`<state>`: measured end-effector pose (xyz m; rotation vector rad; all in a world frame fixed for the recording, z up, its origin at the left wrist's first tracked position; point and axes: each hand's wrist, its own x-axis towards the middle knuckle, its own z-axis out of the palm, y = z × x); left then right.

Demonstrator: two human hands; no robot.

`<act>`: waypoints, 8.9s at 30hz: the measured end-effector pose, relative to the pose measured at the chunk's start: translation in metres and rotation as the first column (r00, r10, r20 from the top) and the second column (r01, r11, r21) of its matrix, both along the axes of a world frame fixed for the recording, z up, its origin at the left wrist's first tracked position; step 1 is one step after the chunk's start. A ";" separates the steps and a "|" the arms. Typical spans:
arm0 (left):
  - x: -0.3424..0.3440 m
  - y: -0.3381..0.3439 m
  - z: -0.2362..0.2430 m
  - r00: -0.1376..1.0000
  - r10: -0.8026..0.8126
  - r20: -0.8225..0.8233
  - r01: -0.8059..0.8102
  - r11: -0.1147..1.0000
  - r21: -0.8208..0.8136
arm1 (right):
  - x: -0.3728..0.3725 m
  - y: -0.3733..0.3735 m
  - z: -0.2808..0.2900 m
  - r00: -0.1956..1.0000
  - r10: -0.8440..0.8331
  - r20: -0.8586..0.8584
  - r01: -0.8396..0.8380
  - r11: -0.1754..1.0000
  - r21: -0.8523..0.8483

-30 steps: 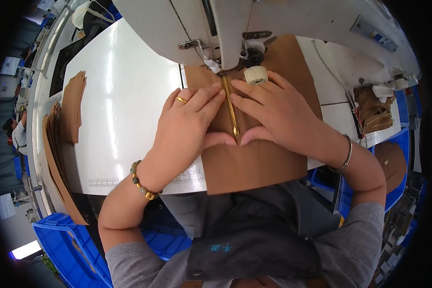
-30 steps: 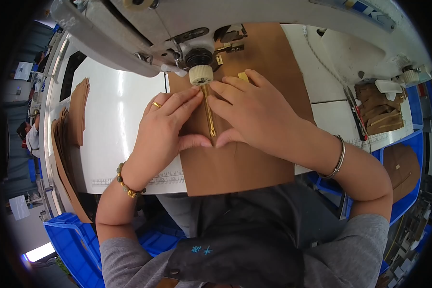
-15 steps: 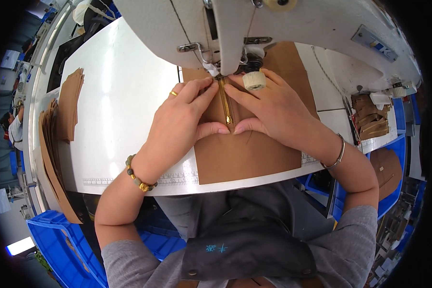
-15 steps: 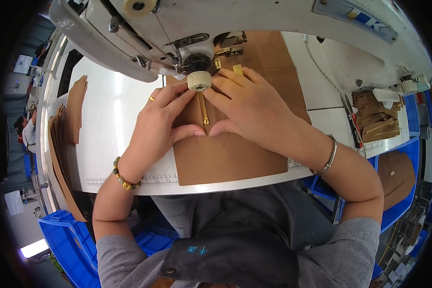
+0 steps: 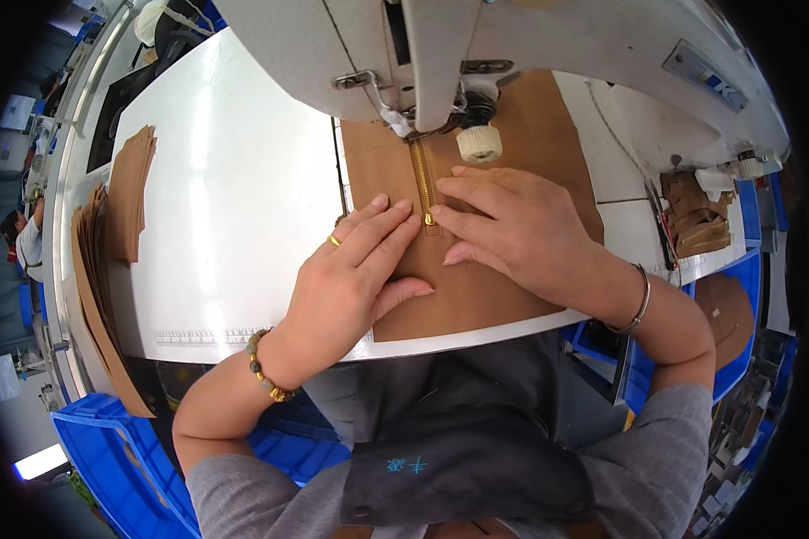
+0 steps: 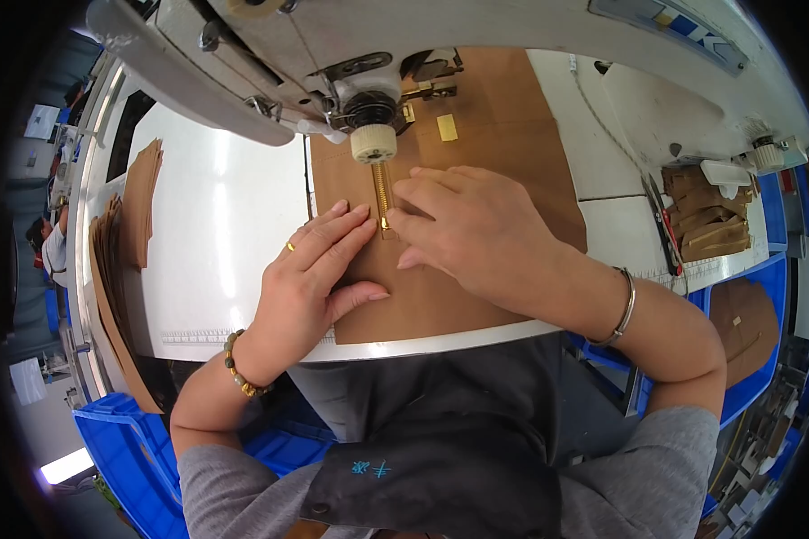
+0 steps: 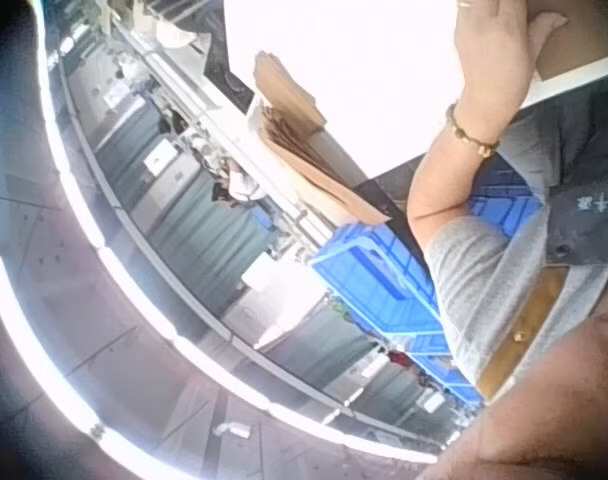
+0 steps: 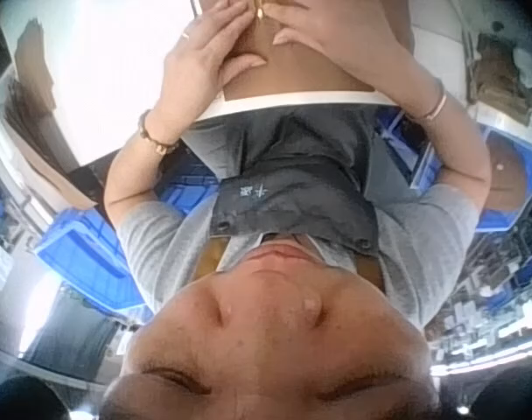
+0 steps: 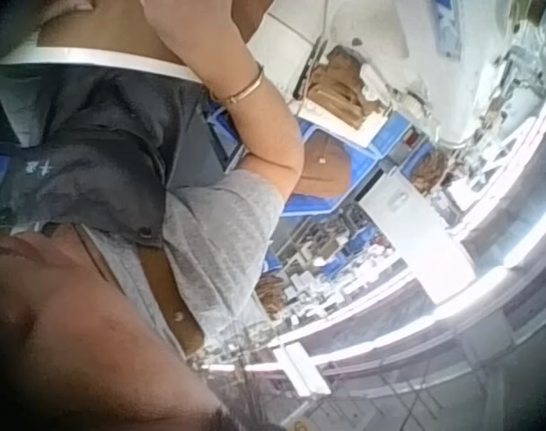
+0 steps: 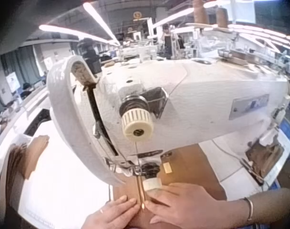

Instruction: Sewing a zipper onto a leather panel using an industrial sewing machine.

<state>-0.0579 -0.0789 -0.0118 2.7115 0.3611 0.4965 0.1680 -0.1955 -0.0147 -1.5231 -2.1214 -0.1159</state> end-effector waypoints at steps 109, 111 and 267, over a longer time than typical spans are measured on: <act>0.041 0.049 -0.005 0.997 0.039 0.064 -0.058 0.947 0.316 | 0.014 0.028 -0.010 0.989 -0.150 0.020 0.150 0.987 -0.047; 0.040 0.048 -0.006 0.997 0.042 0.066 -0.061 0.945 0.322 | 0.020 0.030 -0.009 0.984 -0.158 0.087 0.162 0.986 -0.038; -0.063 -0.049 0.021 0.988 0.007 -0.157 0.031 0.971 0.239 | 0.067 -0.163 0.011 0.597 -0.802 0.037 0.802 0.597 0.006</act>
